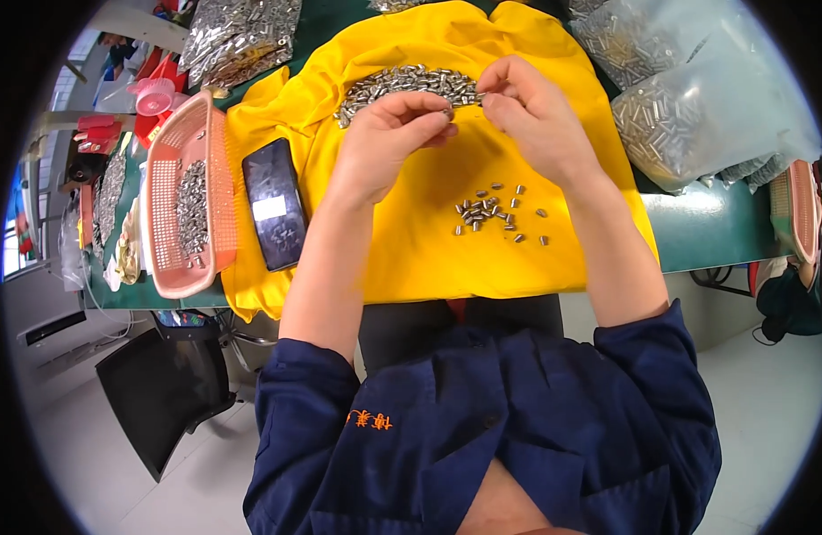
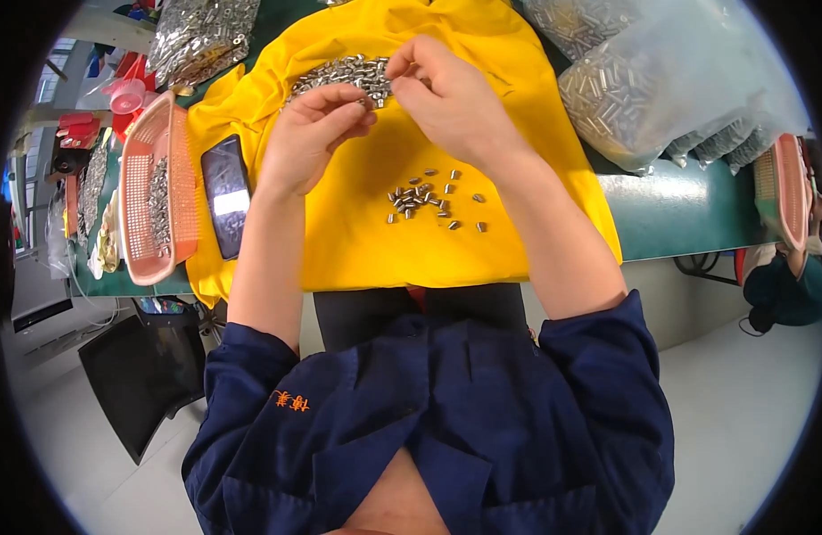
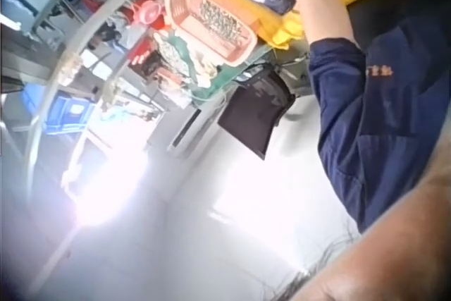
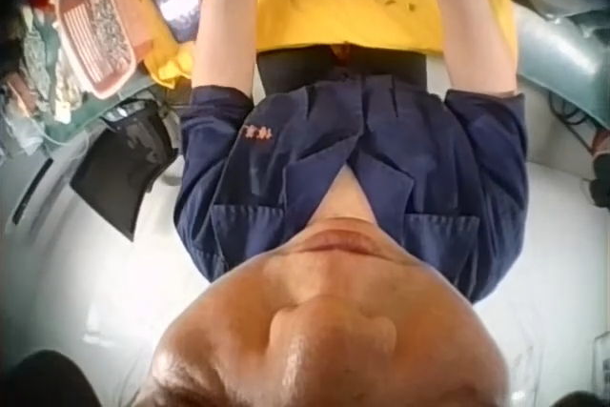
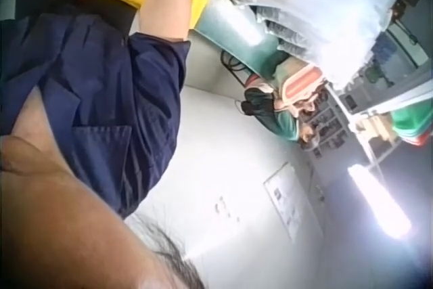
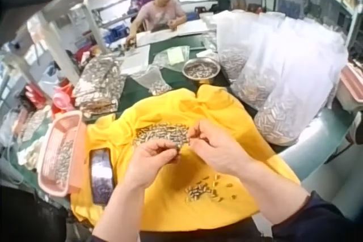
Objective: Sorting and inspecting small metal components by hand on a workshop table.
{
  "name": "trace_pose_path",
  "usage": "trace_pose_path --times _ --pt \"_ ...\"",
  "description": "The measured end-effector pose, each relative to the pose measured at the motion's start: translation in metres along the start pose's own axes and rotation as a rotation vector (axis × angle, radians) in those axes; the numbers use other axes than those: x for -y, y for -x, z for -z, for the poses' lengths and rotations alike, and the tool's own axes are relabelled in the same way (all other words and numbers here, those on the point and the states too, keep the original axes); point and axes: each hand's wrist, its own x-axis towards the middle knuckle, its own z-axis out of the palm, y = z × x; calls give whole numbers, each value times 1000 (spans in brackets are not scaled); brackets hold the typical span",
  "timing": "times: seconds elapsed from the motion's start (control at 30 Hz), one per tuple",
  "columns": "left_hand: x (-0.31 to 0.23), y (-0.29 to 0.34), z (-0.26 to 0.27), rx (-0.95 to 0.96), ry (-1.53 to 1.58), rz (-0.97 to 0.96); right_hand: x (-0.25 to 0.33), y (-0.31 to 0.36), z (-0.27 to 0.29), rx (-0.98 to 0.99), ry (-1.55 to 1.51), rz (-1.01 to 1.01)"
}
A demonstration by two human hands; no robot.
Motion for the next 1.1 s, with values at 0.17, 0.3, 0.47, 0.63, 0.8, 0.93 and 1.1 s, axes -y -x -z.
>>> trace_pose_path --times 0.17,0.3,0.47,0.63,0.8,0.93,1.1 --pt "8 -4 -6 12 55 19 -3 0 1 77 204 56" --pt "11 -4 -4 7 -13 -6 1 2 0 118 241 -5" --pt "12 -3 -8 -4 -96 -31 -4 2 -2 134 293 37" --pt "11 -1 -10 -82 -346 -66 -1 4 -6 99 448 121" --pt "17 -2 -11 -100 -434 -131 -3 6 -10 60 533 136" --pt "21 -5 -8 -65 -287 -135 -12 0 -5 91 261 -2" --pt "25 -7 -1 -99 -238 -115 -1 -2 2 -7 157 -140"
